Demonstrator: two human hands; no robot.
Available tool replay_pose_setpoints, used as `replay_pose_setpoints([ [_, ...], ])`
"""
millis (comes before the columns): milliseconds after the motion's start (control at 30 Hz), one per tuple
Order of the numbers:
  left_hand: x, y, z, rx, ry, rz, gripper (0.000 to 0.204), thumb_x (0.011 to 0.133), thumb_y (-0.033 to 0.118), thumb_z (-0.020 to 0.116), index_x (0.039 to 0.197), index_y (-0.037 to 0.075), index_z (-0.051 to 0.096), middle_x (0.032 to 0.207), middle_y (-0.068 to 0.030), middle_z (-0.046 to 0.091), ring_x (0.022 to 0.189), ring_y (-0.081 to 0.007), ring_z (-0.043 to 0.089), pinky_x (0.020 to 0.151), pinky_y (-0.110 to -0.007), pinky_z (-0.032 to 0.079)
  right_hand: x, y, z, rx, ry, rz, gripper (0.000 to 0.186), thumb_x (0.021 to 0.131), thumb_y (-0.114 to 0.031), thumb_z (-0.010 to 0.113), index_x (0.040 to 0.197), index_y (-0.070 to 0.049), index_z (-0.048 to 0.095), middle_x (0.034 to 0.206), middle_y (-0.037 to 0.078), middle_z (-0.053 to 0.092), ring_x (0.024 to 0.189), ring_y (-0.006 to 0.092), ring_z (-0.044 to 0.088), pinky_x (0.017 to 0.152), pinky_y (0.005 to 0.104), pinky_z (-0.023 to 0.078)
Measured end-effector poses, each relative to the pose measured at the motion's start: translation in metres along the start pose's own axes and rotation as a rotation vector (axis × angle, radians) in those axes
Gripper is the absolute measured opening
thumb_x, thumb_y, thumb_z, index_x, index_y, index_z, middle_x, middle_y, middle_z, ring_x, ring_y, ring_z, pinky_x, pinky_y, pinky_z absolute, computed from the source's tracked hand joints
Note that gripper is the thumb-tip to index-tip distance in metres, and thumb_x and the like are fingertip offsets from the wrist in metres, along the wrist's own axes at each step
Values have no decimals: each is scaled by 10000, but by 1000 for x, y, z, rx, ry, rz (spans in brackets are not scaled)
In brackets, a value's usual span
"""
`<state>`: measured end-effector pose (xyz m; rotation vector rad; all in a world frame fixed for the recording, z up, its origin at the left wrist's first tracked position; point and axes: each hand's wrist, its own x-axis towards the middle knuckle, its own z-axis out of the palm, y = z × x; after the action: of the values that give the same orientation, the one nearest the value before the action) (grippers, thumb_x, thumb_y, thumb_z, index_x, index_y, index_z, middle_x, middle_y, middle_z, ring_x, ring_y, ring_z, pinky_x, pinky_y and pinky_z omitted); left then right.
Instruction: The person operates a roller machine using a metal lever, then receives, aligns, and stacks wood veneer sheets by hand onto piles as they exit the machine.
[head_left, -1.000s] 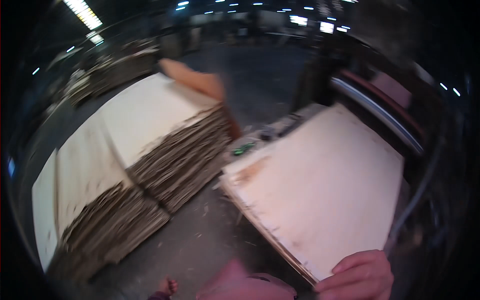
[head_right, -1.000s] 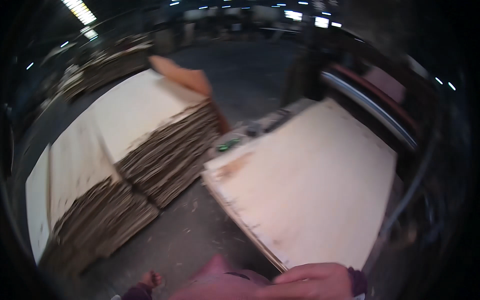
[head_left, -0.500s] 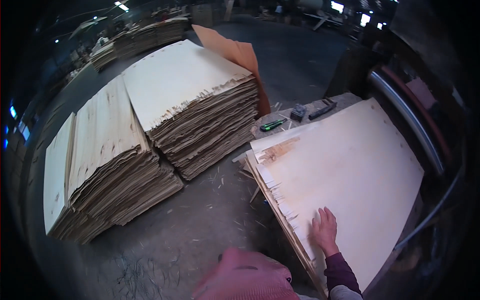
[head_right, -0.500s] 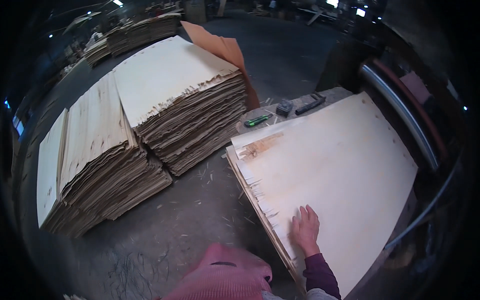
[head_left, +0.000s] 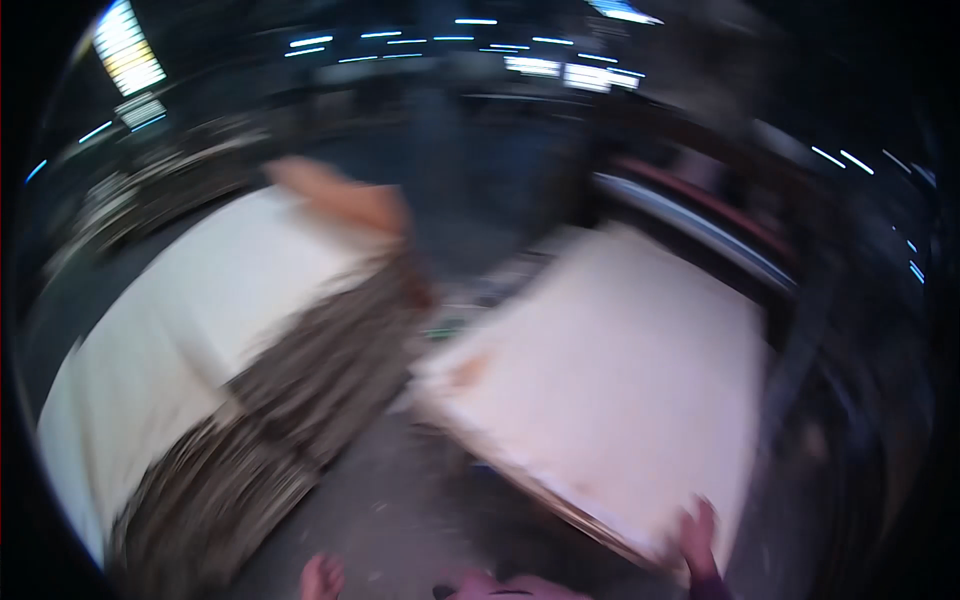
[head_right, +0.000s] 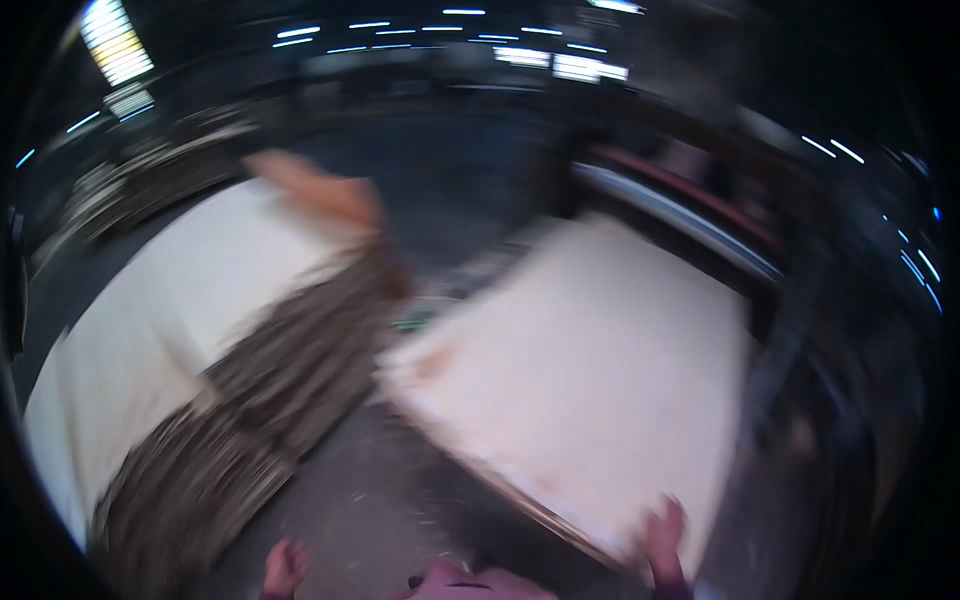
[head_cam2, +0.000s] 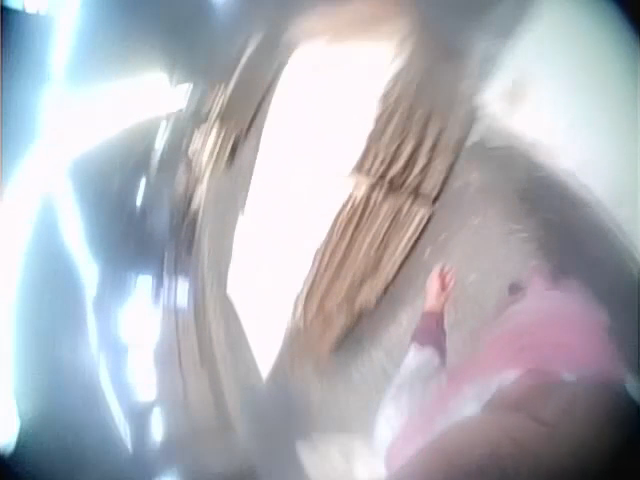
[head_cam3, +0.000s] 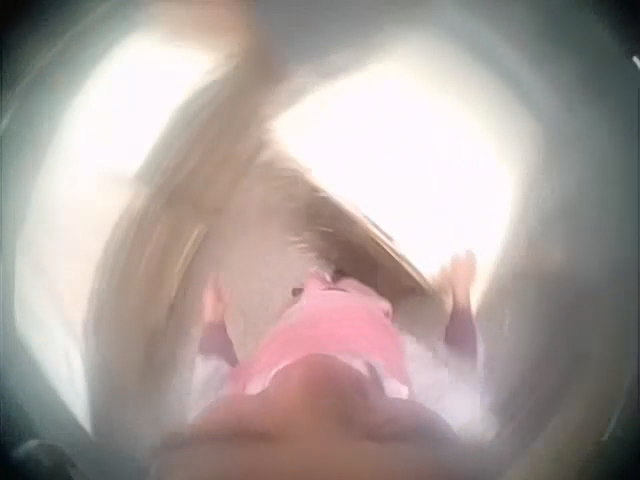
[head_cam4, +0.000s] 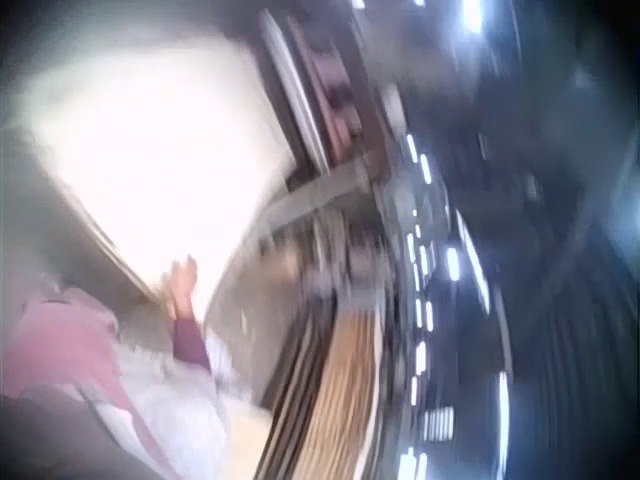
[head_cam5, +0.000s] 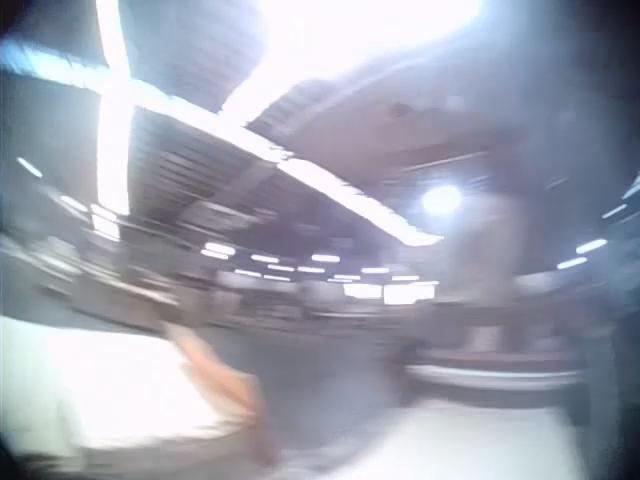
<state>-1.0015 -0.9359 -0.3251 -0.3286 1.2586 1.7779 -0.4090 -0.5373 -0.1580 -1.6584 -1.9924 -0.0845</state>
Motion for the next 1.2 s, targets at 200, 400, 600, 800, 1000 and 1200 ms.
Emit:
replay_pose_setpoints([
  [200,-111,-51,28,83,394,-122,232,987,329,551,1039,108,598,967,-44,667,827,-157,674,688,-304,577,93,-165,13,356,-309,-394,476,1003,-197,494,1395,65,433,1411,272,450,1345,393,391,1156,454,275],
  [400,-223,-153,-68,-254,693,-103,275,999,329,526,1134,96,584,1070,-73,694,904,-194,705,717,-320,589,73,-354,61,605,-571,-817,510,970,-241,502,1376,63,447,1364,260,494,1305,403,427,1141,453,288],
  [600,-278,-249,-166,-718,856,-26,365,1007,399,472,1082,60,586,1110,-116,666,939,-226,666,803,-370,551,-24,-513,82,673,-818,-1135,463,978,-200,501,1387,13,458,1425,248,450,1346,396,392,1130,463,299],
  [800,-285,-253,-208,-1027,472,377,405,1014,390,459,1173,38,579,1185,-138,652,971,-229,648,843,-367,537,-121,-646,102,704,-932,-1404,480,969,-160,526,1413,-9,424,1434,233,434,1333,386,412,1118,456,326],
  [1000,-241,-104,-279,-862,752,352,428,1002,391,497,1264,55,538,1268,-152,605,1110,-268,615,901,-403,516,-210,-815,139,762,-1092,-1605,528,949,-241,590,1394,3,444,1420,230,448,1321,408,422,1107,461,339],
  [1200,-200,114,-377,-900,944,477,347,1000,317,534,1240,67,530,1199,-136,632,1083,-259,630,879,-398,531,-380,-1050,166,1064,-1173,-1795,495,891,-203,634,1319,7,502,1317,235,519,1197,405,513,1024,434,422],
])
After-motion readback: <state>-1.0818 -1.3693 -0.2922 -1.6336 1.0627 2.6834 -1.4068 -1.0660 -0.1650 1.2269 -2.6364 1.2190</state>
